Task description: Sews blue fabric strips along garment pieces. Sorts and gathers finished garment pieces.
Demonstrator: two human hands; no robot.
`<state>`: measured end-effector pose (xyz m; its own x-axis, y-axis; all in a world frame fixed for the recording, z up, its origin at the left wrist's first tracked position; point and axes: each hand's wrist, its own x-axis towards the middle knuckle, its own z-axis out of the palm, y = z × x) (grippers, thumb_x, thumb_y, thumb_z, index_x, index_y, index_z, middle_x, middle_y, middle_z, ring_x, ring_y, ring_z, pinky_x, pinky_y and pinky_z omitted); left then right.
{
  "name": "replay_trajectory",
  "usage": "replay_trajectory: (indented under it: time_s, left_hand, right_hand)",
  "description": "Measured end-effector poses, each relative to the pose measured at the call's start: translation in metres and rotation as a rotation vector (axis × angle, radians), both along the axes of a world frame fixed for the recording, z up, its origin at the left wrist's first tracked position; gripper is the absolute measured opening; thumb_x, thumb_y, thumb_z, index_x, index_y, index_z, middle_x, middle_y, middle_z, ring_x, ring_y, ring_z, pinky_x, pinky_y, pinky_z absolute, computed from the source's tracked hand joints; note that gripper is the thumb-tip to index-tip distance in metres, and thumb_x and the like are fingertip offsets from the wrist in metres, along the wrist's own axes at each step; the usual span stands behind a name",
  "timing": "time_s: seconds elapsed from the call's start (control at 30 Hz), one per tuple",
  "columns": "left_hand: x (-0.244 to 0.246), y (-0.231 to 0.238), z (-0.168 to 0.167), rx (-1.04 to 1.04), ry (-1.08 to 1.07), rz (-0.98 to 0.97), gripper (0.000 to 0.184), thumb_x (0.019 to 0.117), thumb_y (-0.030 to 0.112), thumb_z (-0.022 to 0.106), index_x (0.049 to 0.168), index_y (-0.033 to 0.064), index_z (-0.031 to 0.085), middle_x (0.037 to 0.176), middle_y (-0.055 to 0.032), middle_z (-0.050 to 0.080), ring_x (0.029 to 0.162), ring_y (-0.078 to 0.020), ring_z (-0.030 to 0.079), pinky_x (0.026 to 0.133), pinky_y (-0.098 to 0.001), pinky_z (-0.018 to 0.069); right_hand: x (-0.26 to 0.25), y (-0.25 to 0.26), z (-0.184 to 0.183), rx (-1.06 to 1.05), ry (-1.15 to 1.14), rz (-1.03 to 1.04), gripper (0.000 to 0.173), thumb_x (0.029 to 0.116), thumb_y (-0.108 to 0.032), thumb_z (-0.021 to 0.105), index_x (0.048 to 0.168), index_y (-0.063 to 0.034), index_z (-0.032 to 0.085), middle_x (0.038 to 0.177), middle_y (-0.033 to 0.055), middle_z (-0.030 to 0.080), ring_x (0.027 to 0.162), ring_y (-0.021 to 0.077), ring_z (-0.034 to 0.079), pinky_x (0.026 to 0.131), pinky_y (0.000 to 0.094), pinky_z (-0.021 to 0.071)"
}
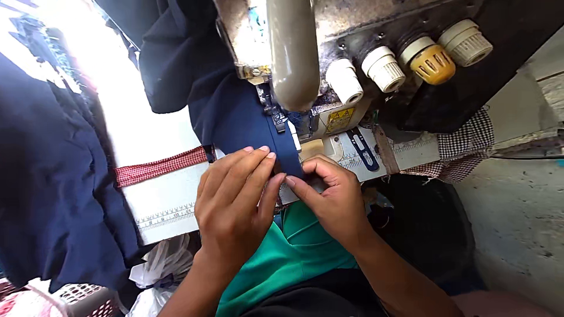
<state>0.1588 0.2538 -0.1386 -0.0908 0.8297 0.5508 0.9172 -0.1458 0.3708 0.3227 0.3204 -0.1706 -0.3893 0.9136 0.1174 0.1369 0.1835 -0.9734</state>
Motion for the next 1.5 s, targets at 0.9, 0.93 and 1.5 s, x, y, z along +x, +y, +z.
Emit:
replay_trajectory:
  time_s: [0.9, 0.93, 1.5]
  left_hand:
    - [-0.015, 0.021, 0.004, -0.099, 0.079, -0.039, 0.037, 0.1044, 0.033, 0.055, 0.127, 0.0100, 0.073, 0.134, -0.0121, 0.066, 0.130, -0.0280, 0.058, 0.110, -0.0487, 0.0401]
    - [-0.016, 0.022, 0.005, -0.101, 0.083, -0.035, 0.037, 0.1046, 0.034, 0.054, 0.127, 0.0102, 0.073, 0.135, -0.0120, 0.066, 0.129, -0.0280, 0.058, 0.109, -0.0482, 0.0406]
    - [0.012, -0.034, -0.014, -0.059, -0.513, 0.045, 0.026, 0.1046, 0.020, 0.054, 0.110, 0.0050, 0.075, 0.098, -0.0025, 0.074, 0.091, -0.0090, 0.071, 0.081, -0.0292, 0.0604]
  right_hand:
    - [-0.011, -0.009, 0.006, 0.287, -0.038, -0.110, 0.021, 0.0964, -0.007, 0.068, 0.115, -0.0022, 0.076, 0.097, 0.0049, 0.075, 0.087, 0.0065, 0.071, 0.077, 0.0212, 0.0605]
    - [-0.013, -0.009, 0.007, 0.301, -0.056, -0.120, 0.022, 0.0968, -0.008, 0.067, 0.116, -0.0027, 0.076, 0.096, 0.0044, 0.074, 0.087, 0.0061, 0.070, 0.078, 0.0208, 0.0599]
    - [0.047, 0.013, -0.001, 0.463, -0.337, -0.185, 0.031, 0.1032, -0.019, 0.059, 0.132, -0.0110, 0.069, 0.120, 0.0046, 0.073, 0.109, 0.0147, 0.069, 0.091, 0.0355, 0.0584]
